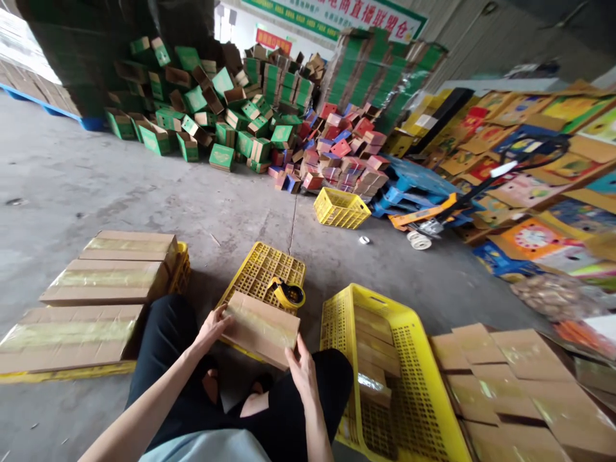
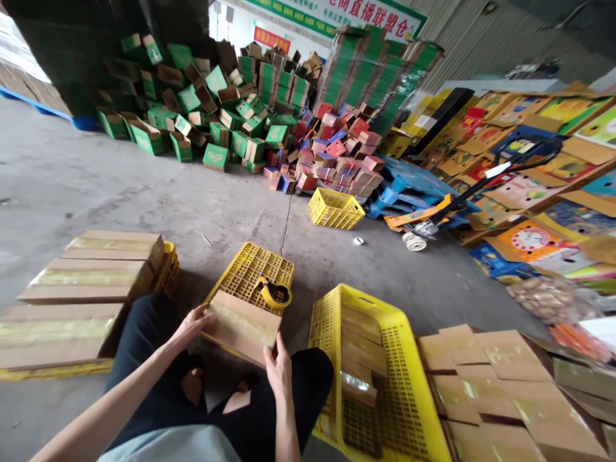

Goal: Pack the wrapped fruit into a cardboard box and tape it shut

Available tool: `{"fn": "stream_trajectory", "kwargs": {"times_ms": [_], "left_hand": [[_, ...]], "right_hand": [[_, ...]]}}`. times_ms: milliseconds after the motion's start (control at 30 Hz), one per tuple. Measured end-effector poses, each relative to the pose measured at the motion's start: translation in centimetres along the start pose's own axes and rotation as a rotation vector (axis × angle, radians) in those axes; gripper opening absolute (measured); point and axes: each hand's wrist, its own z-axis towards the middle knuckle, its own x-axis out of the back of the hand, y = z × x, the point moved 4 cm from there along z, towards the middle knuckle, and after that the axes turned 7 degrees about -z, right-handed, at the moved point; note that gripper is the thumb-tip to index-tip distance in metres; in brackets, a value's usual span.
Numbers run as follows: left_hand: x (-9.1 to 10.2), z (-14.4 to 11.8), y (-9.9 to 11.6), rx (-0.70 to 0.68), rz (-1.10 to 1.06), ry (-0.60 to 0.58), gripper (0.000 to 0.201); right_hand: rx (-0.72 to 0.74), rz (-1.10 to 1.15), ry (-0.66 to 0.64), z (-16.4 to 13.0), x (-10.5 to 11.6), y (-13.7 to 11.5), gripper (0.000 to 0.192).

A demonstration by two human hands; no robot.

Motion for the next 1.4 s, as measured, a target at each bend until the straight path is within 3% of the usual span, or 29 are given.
{"fn": "stream_trajectory", "kwargs": {"times_ms": [100,267,433,567,833,1133,1400], "left_hand": [[0.6,0.2,-0.2,-0.072,0.088,0.029,0.077],[-1.5,-1.1,-0.9,-0.276,0.350,-0.002,0.070],[-3.4,-3.6,-2.0,-0.533,0.621,0.106,0.076],[-3.9,-4.1,-2.3,-0.633,0.744,0.150,0.078],[-4.6,-3.9,-3.8,-0.649,0.773,0.078,0.087],[-4.7,-3.6,-4.2,-0.651,0.810,0.066,0.100],[-4.7,-3.9,-3.6,-0.644,0.785,0.052,0.092]], "right_hand": [[-0.010,0.012,0.006,1.1,-2.2,0.7,0.079],[0.120,-0.156,0.060,2.9,-3.8,2.0,0.084],[0.211,-0.417,0.135,1.7,-5.9,2.1,0.069],[0.219,-0.517,0.166,0.4,-7.3,0.4,0.061],[0.306,-0.547,0.215,-0.2,-8.0,-2.7,0.060],[0.345,-0.492,0.171,0.0,-10.0,-6.2,0.059],[0.415,-0.496,0.085,0.5,-12.8,-9.5,0.048]]}}
